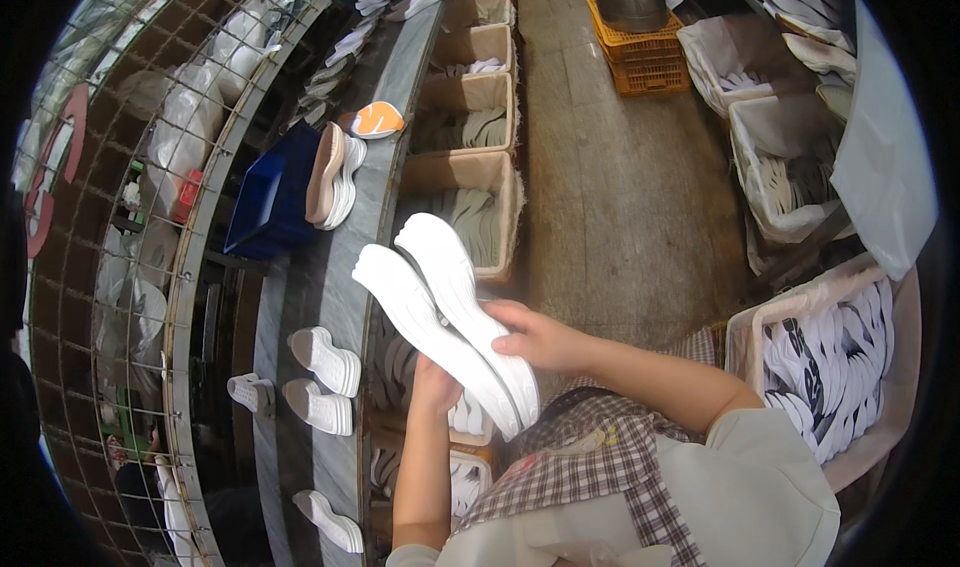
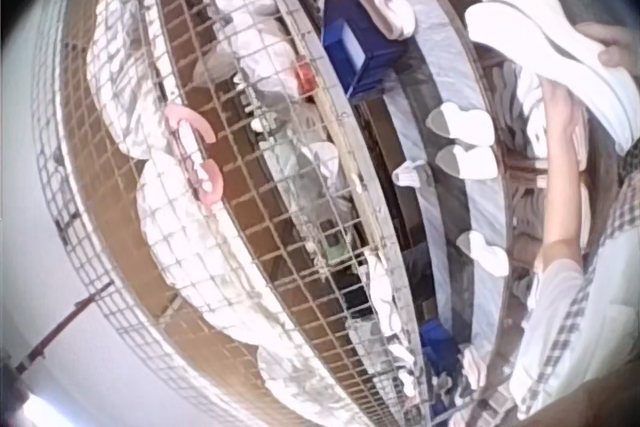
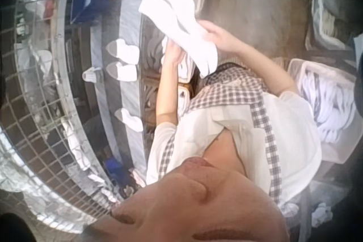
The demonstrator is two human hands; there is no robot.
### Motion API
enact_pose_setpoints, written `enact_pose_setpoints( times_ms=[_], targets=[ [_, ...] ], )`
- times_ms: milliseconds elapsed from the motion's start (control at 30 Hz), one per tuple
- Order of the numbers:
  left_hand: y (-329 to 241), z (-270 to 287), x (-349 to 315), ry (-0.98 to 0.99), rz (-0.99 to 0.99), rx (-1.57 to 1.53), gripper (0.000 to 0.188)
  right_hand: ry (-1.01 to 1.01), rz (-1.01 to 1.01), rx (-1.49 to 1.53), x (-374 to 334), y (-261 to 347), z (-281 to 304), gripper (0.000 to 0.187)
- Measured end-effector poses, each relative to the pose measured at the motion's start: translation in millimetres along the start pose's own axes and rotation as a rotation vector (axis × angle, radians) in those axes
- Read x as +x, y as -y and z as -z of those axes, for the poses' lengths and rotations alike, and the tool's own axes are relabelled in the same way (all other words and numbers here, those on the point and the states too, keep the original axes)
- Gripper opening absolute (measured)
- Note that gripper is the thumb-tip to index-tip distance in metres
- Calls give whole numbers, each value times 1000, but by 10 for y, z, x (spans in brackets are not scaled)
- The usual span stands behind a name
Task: The person writes on a clipboard, then picks up stacks of pink and white slippers from shelves, inspects them by turning them over, and places them into plastic-lined bins. The person continues to handle multiple slipper types and colors, moving them between shelves and bins.
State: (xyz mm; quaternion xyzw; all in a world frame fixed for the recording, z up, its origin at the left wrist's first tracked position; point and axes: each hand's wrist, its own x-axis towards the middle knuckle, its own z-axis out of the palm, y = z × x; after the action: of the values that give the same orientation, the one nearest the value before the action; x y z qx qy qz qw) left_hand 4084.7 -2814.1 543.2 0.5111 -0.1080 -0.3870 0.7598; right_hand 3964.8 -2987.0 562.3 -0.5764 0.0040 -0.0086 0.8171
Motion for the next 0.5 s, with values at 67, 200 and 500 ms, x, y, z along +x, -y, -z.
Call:
enact_pose_setpoints(
  times_ms=[67,200,500],
  targets=[
    [-28,-15,9,38,-39,17,43,31,39,-95,4,17,29,63],
    [-182,-158,-24,32,-112,60,45,156,113,-322,107,99,150,63],
    [-385,-427,-23,-104,132,-111,36,243,-44,-259,258,235,381,49]
  ],
)
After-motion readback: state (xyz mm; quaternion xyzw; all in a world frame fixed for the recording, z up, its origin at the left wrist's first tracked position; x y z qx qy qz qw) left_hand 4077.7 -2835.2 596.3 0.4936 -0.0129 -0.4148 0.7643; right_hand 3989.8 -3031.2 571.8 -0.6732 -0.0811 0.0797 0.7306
